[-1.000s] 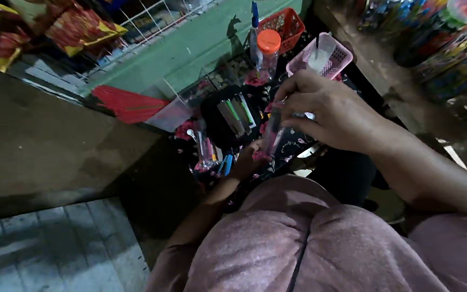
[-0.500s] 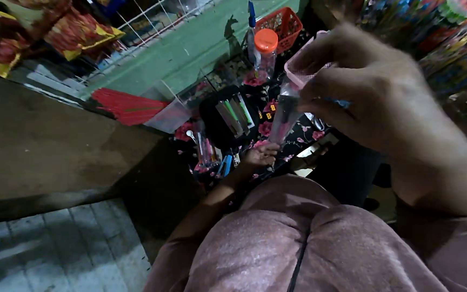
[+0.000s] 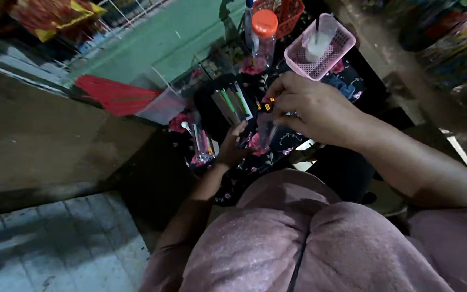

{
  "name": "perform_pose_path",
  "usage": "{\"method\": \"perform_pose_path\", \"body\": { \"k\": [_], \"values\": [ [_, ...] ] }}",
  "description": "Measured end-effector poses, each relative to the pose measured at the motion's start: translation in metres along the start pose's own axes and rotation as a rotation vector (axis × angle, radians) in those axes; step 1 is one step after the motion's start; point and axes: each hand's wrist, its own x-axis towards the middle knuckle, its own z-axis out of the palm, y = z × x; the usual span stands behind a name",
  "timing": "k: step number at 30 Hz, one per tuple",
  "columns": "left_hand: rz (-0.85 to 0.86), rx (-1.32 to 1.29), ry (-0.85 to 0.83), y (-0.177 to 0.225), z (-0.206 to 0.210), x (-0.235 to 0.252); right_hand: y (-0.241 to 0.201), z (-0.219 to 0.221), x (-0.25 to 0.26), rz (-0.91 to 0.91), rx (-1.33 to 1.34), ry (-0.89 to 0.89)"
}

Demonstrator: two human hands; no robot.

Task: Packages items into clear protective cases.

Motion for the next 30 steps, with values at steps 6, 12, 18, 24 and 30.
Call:
{"method": "perform_pose_path", "body": {
  "k": [6,12,18,24,30],
  "values": [
    [0.109,-0.029,-0.065,0.026,0.005,0.01,0.005,-0.003,0.01,0.005,0.027,0.014],
    [0.16,-0.062,-0.124,0.023,0.029,0.015,0.013,-0.016,0.016,0.051,-0.007,0.119],
    [0.103,-0.261,-0.228,0.022,0.042,0.011,0.023,-0.021,0.012,0.12,0.028,0.201],
    [-0.086,-0.718,-0.322,0.025,0.049,0.013,0.034,-0.019,0.003,0.145,0.226,0.305],
    [-0.248,-0.982,-0.094,0.031,0.046,0.01,0.059,-0.016,-0.028,0.274,0.404,0.44]
  ]
}}
